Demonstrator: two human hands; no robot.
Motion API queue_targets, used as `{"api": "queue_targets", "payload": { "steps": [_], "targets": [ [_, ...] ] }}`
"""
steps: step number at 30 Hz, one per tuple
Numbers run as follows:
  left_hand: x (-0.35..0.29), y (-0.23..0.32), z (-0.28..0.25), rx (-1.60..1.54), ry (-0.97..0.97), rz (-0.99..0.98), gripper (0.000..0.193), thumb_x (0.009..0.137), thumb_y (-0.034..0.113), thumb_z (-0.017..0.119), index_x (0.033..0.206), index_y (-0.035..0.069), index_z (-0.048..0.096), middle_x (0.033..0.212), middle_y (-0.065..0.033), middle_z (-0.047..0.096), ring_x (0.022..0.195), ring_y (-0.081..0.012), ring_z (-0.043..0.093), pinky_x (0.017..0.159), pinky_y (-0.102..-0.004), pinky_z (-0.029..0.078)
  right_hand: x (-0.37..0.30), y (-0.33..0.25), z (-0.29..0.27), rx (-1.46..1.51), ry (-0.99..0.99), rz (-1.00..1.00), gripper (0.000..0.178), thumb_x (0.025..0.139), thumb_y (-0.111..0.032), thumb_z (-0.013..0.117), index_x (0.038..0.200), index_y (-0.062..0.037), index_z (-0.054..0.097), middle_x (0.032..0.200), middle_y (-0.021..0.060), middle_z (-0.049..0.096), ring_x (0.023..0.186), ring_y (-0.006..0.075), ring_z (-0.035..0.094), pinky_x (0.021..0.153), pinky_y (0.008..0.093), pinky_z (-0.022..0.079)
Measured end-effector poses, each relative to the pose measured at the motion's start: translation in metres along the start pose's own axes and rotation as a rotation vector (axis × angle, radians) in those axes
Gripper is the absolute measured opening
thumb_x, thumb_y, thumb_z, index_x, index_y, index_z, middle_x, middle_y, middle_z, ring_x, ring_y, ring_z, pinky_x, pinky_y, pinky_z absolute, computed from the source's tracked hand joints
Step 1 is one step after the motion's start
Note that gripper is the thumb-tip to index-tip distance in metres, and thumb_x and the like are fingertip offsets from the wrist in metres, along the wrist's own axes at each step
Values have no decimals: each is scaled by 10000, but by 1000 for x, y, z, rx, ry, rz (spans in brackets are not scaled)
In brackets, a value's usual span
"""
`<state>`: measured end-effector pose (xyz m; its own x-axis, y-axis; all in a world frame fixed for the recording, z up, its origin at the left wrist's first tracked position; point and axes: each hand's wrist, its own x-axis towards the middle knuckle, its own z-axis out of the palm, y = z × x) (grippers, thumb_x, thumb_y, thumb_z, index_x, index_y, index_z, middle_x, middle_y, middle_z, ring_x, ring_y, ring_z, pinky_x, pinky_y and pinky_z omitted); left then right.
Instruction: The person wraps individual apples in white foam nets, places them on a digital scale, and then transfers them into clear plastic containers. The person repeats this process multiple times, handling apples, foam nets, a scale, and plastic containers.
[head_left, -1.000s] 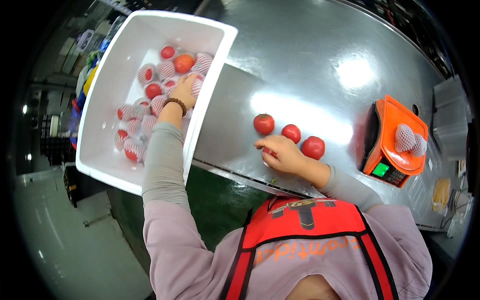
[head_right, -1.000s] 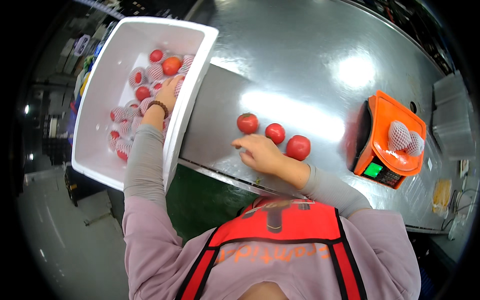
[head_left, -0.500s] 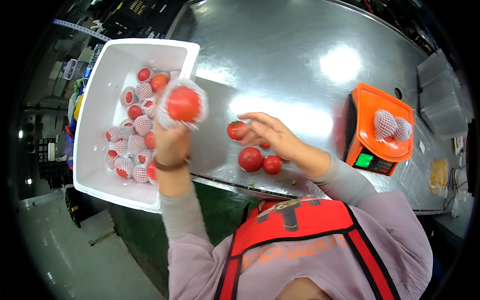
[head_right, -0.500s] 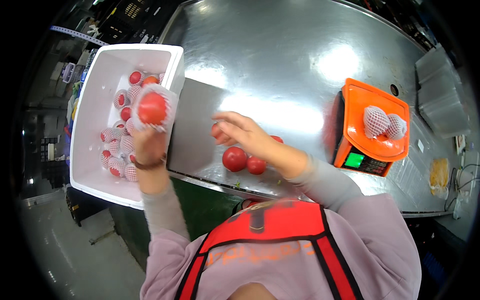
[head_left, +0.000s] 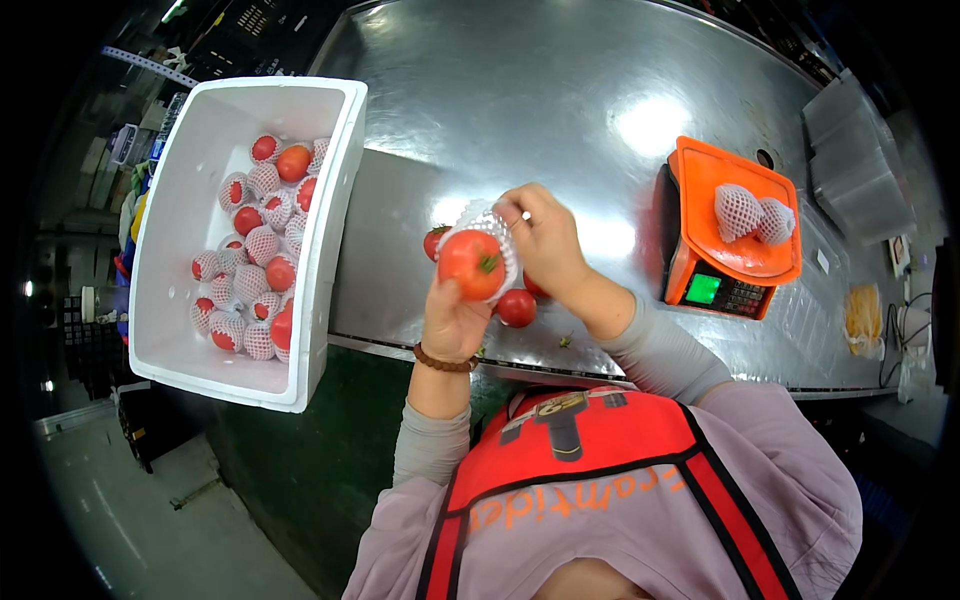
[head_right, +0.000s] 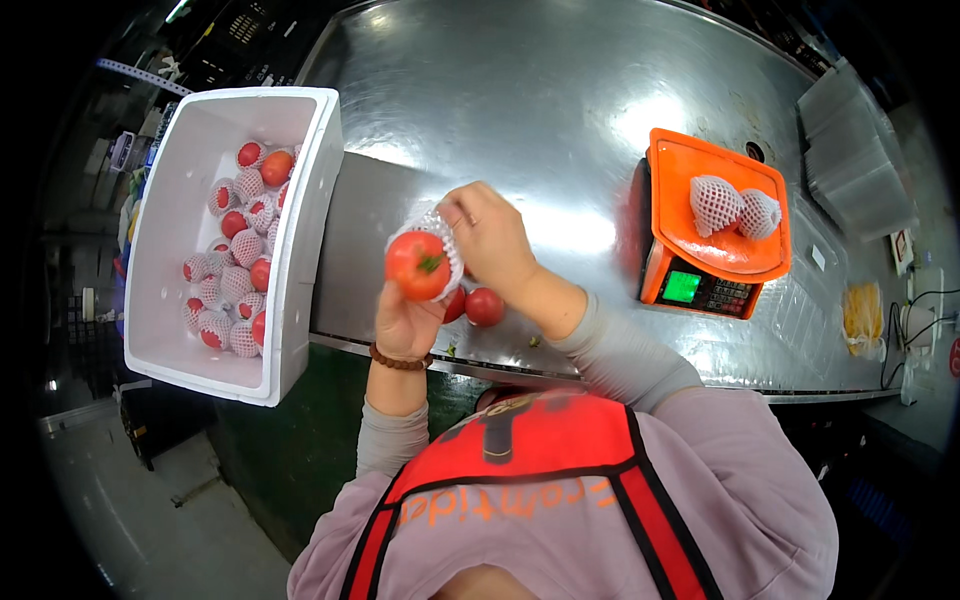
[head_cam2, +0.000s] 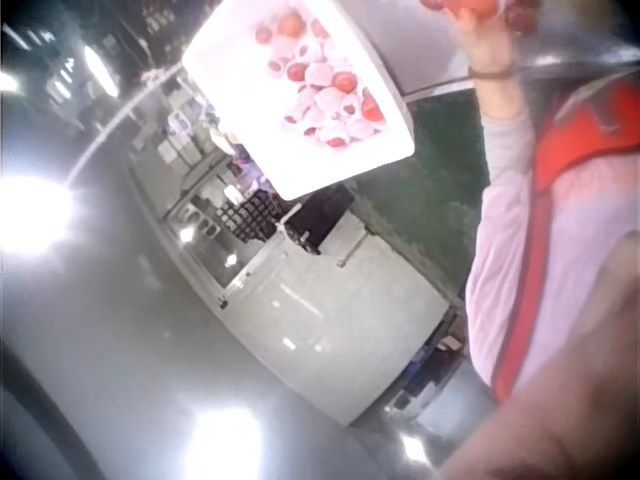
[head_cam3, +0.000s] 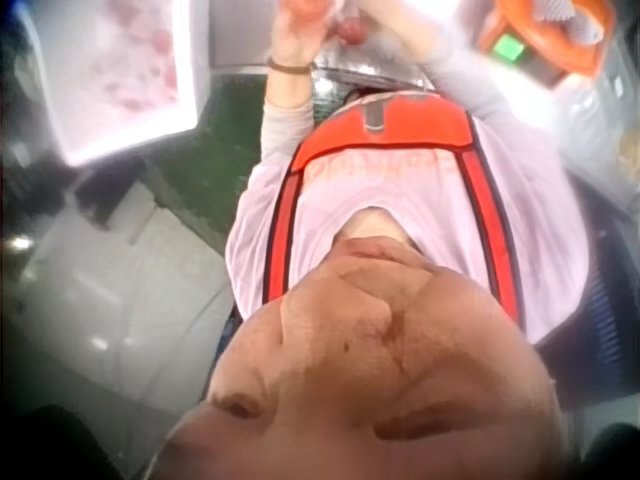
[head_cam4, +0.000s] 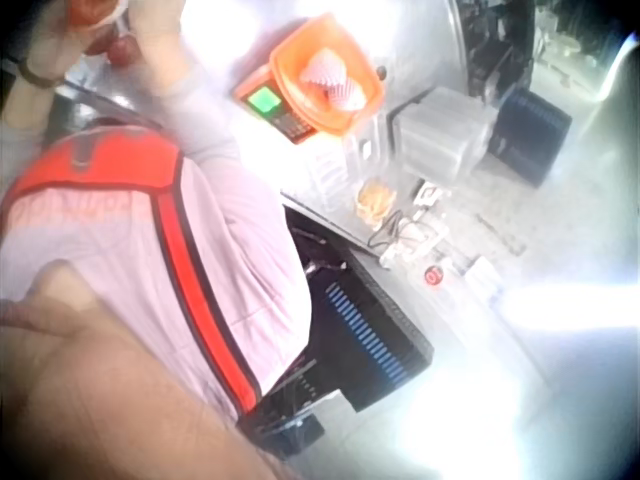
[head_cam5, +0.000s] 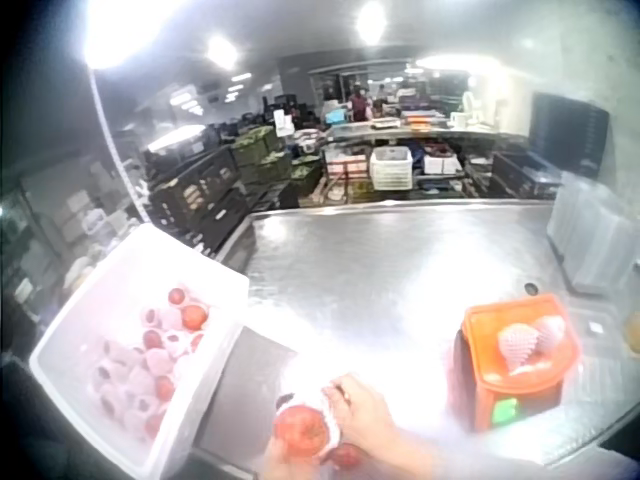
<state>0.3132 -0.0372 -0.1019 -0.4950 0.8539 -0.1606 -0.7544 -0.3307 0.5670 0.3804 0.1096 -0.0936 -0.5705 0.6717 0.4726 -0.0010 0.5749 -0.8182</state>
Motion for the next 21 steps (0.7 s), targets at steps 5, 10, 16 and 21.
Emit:
{"api": "queue_targets", "payload": {
  "steps": [5, 10, 16, 21],
  "targets": [
    [-1, -3, 11, -312, -68, -88, 786, 697, 617, 677, 1328, 197, 468, 1342, -73, 490, 1213, -264, 486, 942, -522, 422, -1, 18, -31, 725, -144, 765, 159, 978, -200, 518, 976, -71, 610, 810, -16, 607, 684, 62, 538, 601, 223, 445],
    [2, -8, 17, -233, -148, -141, 781, 710, 604, 677, 1322, 166, 467, 1298, -70, 525, 1184, -264, 505, 938, -499, 432, -5, 4, -49, 951, -46, 851, 197, 958, -195, 564, 933, -9, 625, 798, 1, 598, 667, 86, 529, 608, 239, 450],
    [21, -17, 22, 689, -16, 169, 652, 744, 223, 746, 1267, 33, 405, 1196, -148, 546, 1086, -251, 560, 929, -380, 465, -8, -27, -68, -66, -138, -250, 100, 767, -132, 671, 858, -96, 646, 712, 57, 576, 644, 198, 599, 557, 326, 484],
    [27, -27, 48, 1297, 304, 436, 447, 791, 70, 641, 1171, -8, 419, 1092, -147, 547, 954, -227, 573, 806, -346, 484, -29, -13, -72, -106, -119, -289, 371, 722, -190, 741, 1038, -47, 611, 1001, 115, 591, 884, 264, 604, 770, 332, 501]
  ]
}}
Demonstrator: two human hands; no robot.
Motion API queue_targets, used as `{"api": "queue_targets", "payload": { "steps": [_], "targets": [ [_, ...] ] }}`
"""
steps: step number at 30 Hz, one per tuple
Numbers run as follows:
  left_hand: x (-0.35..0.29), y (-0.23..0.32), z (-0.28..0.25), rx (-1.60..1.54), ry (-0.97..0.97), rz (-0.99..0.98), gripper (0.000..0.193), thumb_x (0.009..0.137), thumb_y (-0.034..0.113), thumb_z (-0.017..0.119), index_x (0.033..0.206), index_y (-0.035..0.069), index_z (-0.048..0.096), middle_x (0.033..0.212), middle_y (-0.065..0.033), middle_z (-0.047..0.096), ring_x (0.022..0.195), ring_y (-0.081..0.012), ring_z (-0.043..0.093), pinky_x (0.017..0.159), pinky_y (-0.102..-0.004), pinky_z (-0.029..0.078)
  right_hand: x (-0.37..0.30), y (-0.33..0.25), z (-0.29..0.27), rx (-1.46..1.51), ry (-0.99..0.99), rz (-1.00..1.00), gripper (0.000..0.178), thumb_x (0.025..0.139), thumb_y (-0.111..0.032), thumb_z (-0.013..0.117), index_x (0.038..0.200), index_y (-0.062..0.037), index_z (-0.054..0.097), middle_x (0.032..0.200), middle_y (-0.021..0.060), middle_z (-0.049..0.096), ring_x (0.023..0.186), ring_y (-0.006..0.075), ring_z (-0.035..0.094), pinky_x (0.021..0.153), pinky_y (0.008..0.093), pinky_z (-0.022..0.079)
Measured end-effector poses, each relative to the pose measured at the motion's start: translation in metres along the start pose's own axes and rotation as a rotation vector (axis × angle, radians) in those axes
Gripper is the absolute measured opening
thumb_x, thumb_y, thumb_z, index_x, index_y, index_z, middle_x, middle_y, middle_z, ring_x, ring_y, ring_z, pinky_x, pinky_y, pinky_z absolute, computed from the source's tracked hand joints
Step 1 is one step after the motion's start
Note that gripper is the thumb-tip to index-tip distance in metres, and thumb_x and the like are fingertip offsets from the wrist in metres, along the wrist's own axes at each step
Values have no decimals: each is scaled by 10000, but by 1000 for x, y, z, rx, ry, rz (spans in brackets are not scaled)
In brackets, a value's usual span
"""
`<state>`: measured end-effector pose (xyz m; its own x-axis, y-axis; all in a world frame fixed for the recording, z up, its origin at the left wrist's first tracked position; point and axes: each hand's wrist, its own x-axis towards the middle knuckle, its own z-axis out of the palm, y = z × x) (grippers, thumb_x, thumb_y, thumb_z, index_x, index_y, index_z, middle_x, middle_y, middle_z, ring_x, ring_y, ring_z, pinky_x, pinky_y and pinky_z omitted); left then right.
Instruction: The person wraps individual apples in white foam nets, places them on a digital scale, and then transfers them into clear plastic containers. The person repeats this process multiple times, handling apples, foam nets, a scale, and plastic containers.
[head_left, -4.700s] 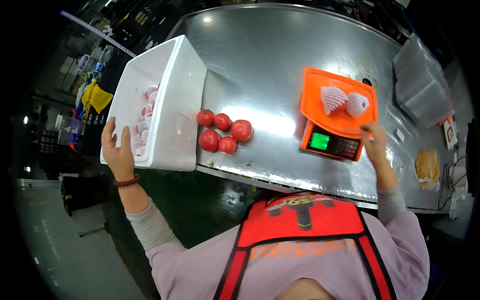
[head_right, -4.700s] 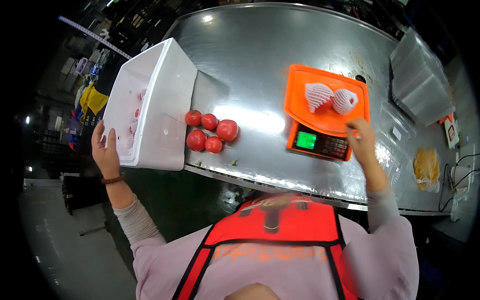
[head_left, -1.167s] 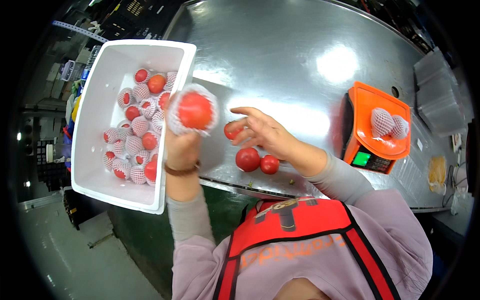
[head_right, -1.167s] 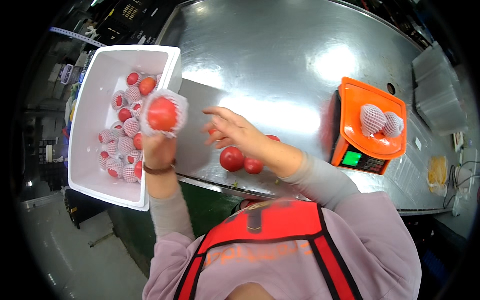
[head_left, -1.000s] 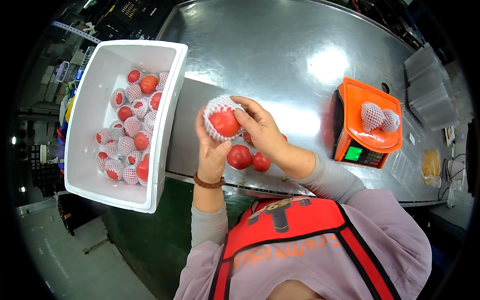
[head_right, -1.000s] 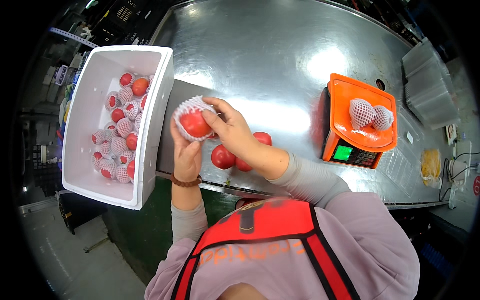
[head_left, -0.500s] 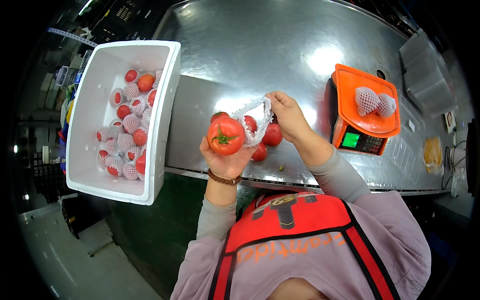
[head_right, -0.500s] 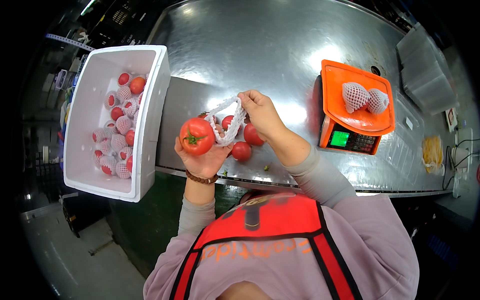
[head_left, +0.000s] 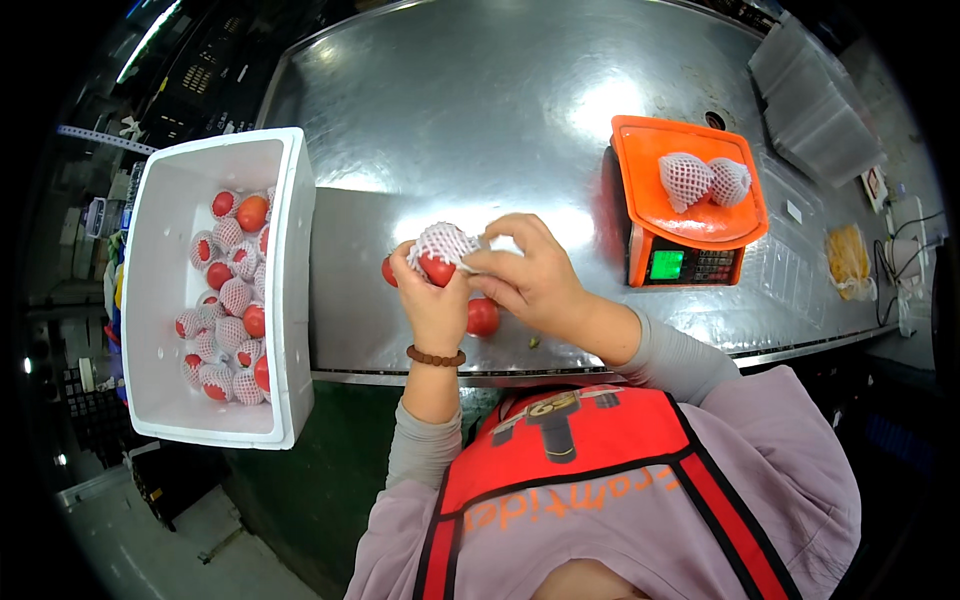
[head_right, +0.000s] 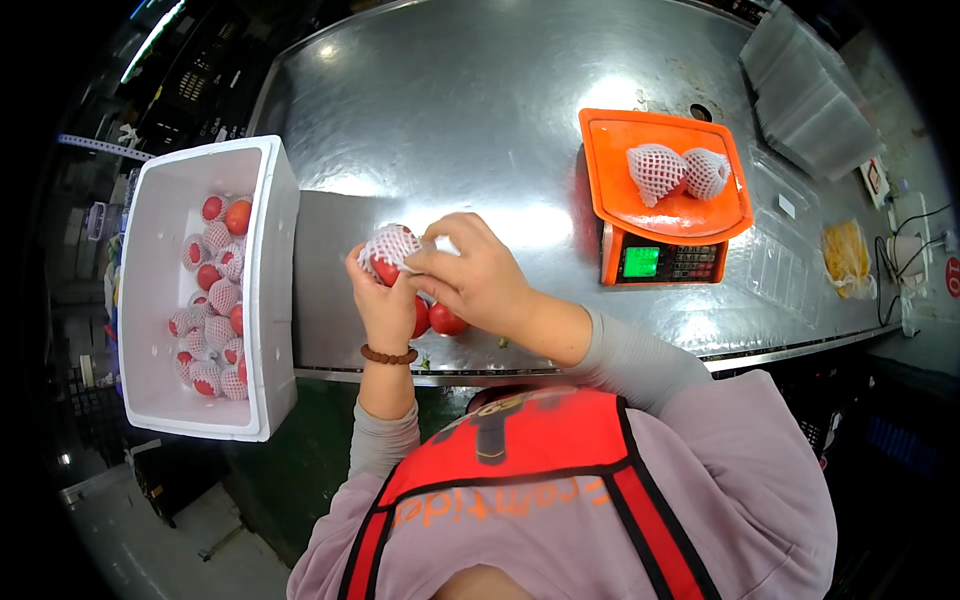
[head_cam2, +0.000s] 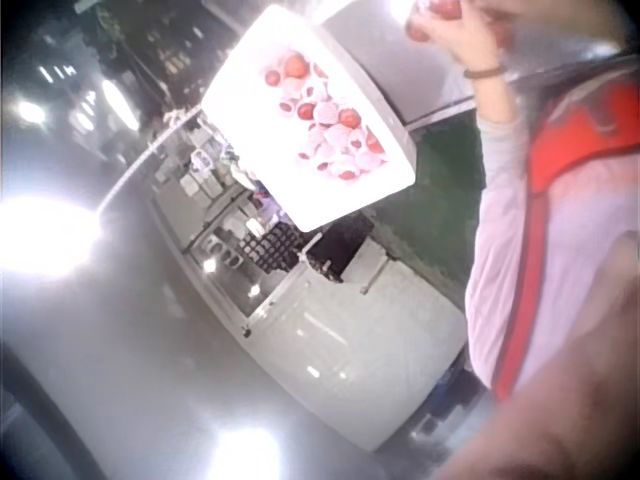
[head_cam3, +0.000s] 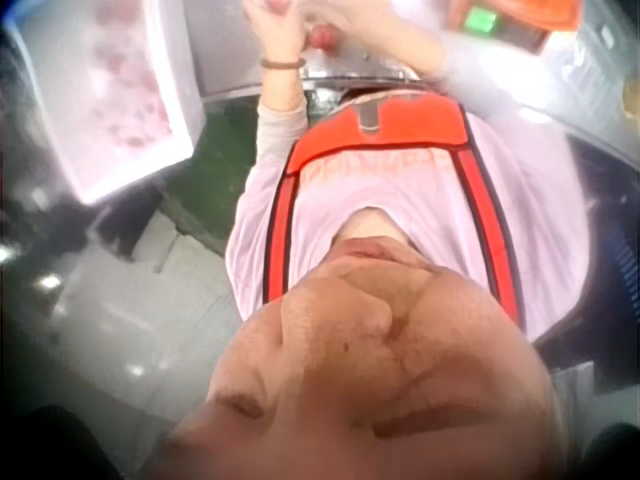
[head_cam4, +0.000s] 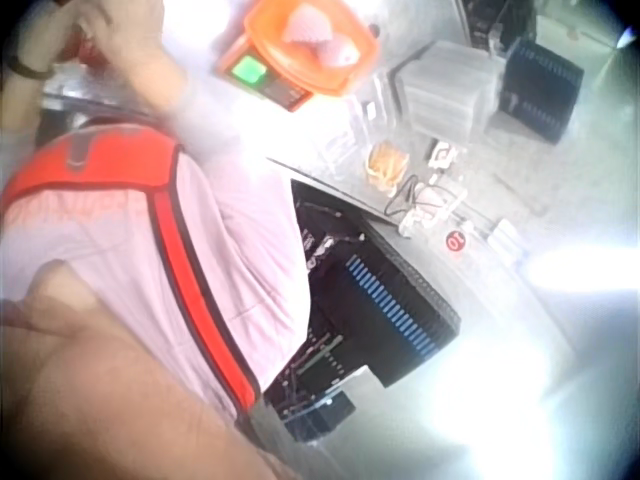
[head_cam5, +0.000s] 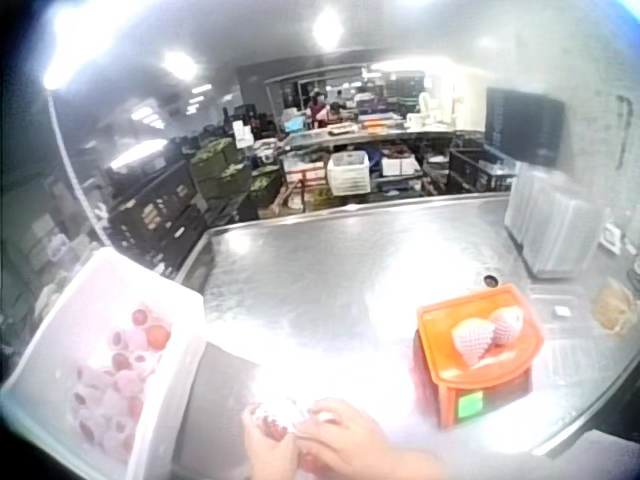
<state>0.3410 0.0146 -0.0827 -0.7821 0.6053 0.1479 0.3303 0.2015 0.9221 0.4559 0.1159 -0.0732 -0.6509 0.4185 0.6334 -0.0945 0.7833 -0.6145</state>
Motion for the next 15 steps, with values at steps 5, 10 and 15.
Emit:
{"api": "queue_targets", "payload": {
  "steps": [5, 10, 15],
  "targets": [
    [3, -21, 16, -72, -124, 100, 244, 904, 152, 518, 1061, -34, 509, 1011, -91, 542, 851, -184, 547, 733, -310, 466, -20, 12, 12, 890, -87, 575, 709, 856, -206, 704, 1411, -28, 299, 1265, 119, 493, 1143, 177, 503, 937, 344, 457],
    [4, -16, 20, -501, -142, -219, 231, 957, 210, 556, 1011, -11, 596, 792, -15, 550, 670, -66, 485, 597, -213, 420, -24, 26, 5, 1595, 75, 976, 459, 971, -270, 441, 1365, -41, 383, 1304, 120, 512, 1172, 233, 533, 976, 397, 455],
    [6, -6, 24, -673, -188, -335, 192, 935, 166, 596, 1047, 9, 595, 827, -3, 605, 712, -64, 536, 628, -187, 430, -25, 42, -7, 1774, 87, 1080, 512, 994, -375, 243, 1330, -40, 434, 1324, 129, 517, 1218, 267, 517, 1008, 429, 436]
  ]
}}
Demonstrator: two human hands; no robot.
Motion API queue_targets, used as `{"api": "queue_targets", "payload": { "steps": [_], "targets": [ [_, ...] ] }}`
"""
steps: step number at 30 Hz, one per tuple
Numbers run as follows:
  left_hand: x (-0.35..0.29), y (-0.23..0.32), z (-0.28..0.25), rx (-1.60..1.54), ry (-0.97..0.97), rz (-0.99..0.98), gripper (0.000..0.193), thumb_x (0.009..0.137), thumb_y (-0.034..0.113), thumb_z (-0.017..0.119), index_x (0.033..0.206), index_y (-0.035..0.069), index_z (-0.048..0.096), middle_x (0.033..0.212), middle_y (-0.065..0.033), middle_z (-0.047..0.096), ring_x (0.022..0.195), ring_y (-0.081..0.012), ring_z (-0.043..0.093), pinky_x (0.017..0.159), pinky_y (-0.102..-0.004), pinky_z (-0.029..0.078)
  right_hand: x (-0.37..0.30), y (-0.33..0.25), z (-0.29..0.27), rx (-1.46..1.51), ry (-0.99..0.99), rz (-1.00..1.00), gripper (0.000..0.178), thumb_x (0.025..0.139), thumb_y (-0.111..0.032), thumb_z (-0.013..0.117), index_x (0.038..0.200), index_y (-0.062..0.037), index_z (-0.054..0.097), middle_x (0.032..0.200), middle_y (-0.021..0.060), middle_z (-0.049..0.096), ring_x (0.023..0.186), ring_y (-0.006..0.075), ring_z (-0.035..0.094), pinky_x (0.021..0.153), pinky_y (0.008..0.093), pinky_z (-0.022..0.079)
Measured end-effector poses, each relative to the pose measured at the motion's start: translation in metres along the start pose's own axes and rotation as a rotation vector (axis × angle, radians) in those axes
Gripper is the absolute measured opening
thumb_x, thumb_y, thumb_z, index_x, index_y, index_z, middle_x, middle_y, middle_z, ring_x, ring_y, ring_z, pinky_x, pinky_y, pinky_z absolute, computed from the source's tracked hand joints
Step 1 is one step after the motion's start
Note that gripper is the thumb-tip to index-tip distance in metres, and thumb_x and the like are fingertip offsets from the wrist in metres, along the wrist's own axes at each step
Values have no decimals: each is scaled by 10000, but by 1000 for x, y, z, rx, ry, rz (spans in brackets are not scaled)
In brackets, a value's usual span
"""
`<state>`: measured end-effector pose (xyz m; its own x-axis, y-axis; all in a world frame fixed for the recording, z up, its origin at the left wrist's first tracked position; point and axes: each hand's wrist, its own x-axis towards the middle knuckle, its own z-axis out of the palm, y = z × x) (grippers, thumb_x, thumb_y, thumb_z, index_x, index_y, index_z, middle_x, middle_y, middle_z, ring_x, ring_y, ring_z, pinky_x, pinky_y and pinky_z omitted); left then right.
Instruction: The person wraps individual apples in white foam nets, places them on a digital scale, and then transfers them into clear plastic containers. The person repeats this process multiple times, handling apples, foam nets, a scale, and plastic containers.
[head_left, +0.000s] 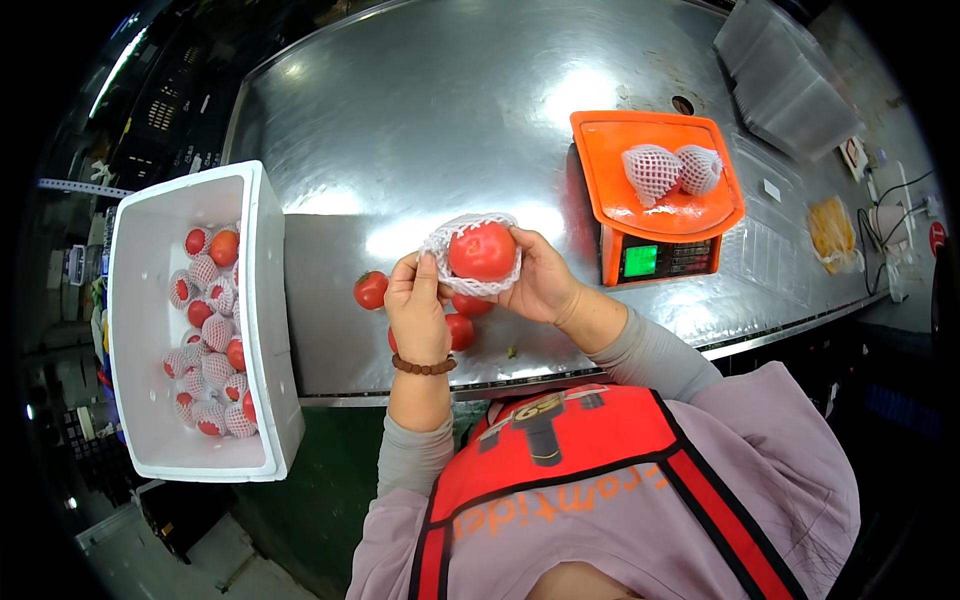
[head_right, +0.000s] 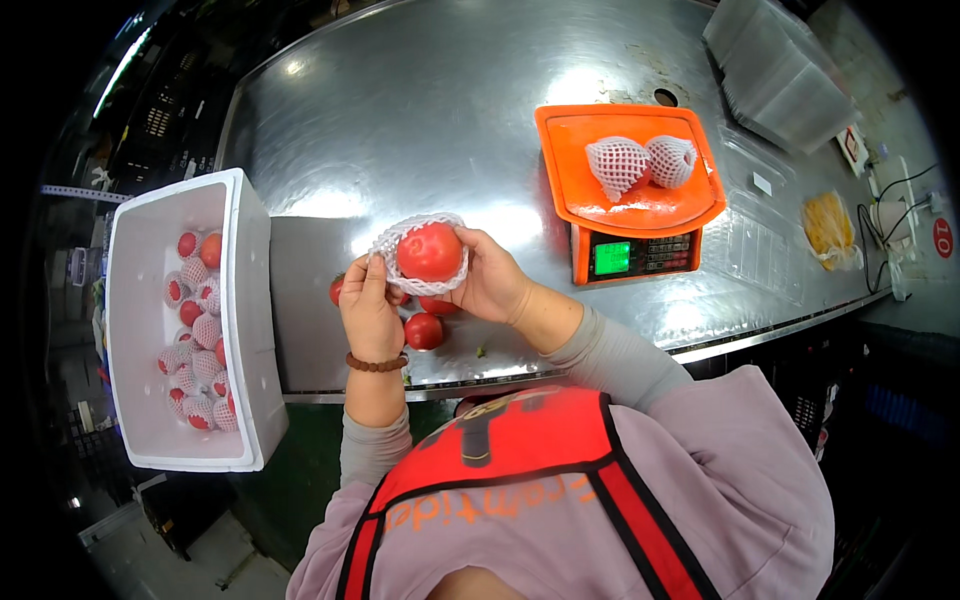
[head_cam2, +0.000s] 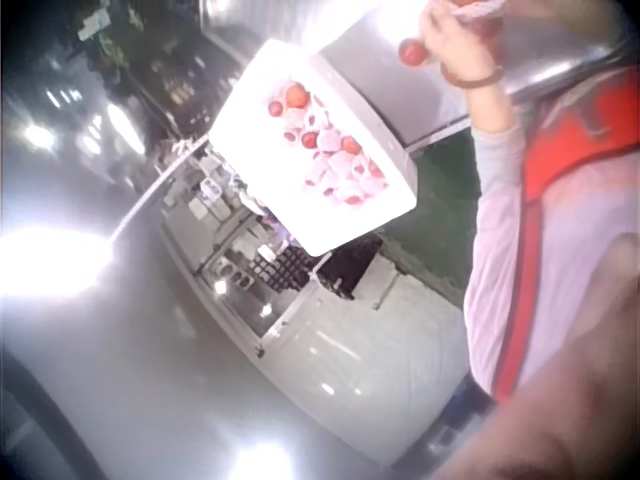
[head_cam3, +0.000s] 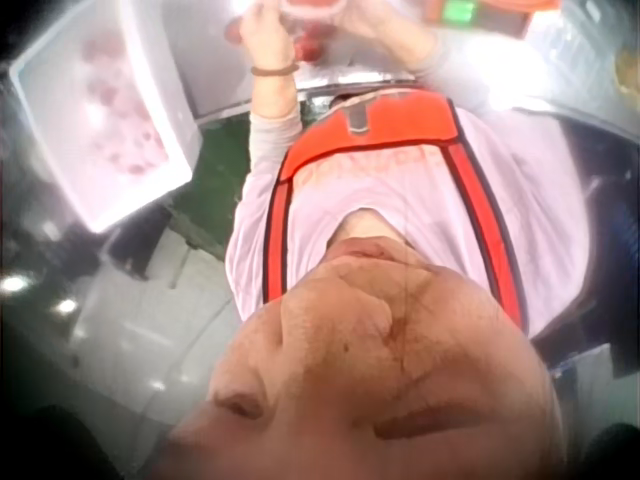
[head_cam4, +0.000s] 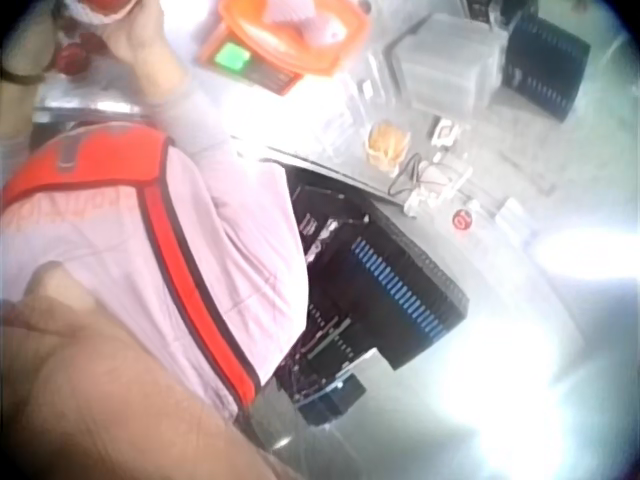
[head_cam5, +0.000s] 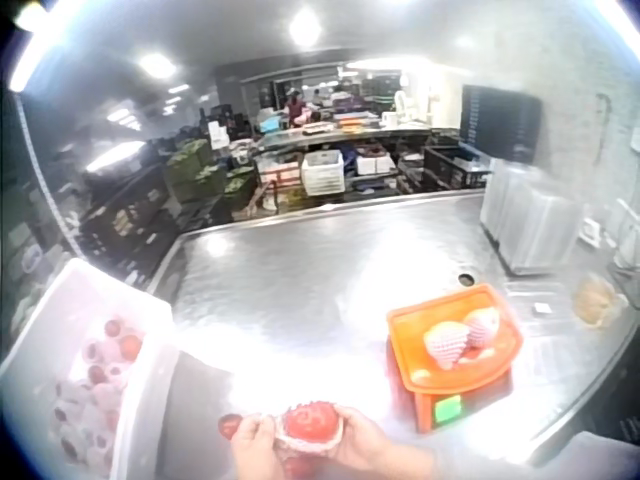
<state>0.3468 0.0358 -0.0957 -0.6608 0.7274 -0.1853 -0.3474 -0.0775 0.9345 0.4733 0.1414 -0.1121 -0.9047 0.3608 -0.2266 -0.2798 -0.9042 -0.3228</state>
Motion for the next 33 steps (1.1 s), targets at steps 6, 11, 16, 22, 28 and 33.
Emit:
{"api": "queue_targets", "payload": {
  "steps": [6, 11, 16, 22, 28, 33],
  "targets": [
    [6, 2, 28, 824, -222, 634, 685, 696, 195, 795, 1275, 8, 481, 1183, -146, 520, 1103, -275, 520, 877, -368, 473, -7, -9, -9, -63, 33, -111, 467, 1005, -369, 298, 1312, -49, 445, 1301, 110, 525, 1198, 232, 520, 1024, 391, 417],
    [11, -7, 57, 693, -321, 386, 743, 655, 172, 814, 1281, 2, 451, 1146, -159, 538, 1058, -309, 555, 903, -388, 461, -25, -23, -12, -664, 126, -353, 609, 988, -479, 383, 1382, -15, 370, 1325, 166, 498, 1224, 285, 492, 1043, 375, 370],
    [3, -5, 87, 1012, -342, 802, 704, 644, 171, 798, 1245, 4, 472, 1117, -174, 536, 1016, -347, 543, 886, -424, 457, -63, -57, -1, -1626, 323, -883, 773, 787, -364, 711, 1394, -27, 370, 1341, 226, 445, 1245, 372, 439, 1012, 405, 389],
    [25, 24, 114, 1026, -595, 890, 789, 661, 210, 808, 1319, 5, 423, 1276, -215, 499, 1196, -389, 462, 995, -436, 398, -58, -102, -12, -1631, 430, -888, 623, 744, -262, 735, 1281, -56, 495, 1189, 152, 533, 1081, 308, 532, 942, 397, 434],
    [67, 114, 49, 1222, -547, 926, 623, 767, 267, 750, 1286, 31, 497, 1325, -195, 494, 1232, -373, 451, 1030, -419, 378, -23, -224, -51, -1854, 528, -699, 588, 761, -269, 646, 1258, -1, 484, 1130, 180, 589, 1025, 262, 589, 873, 350, 478],
    [118, 175, -85, 1413, -274, 885, 446, 792, 251, 703, 1167, 35, 592, 1191, -158, 602, 1119, -330, 550, 967, -392, 435, -9, -228, -67, -2187, 452, -264, 537, 783, -238, 591, 1258, -14, 479, 1182, 210, 578, 1109, 308, 564, 952, 364, 430]
  ]
}}
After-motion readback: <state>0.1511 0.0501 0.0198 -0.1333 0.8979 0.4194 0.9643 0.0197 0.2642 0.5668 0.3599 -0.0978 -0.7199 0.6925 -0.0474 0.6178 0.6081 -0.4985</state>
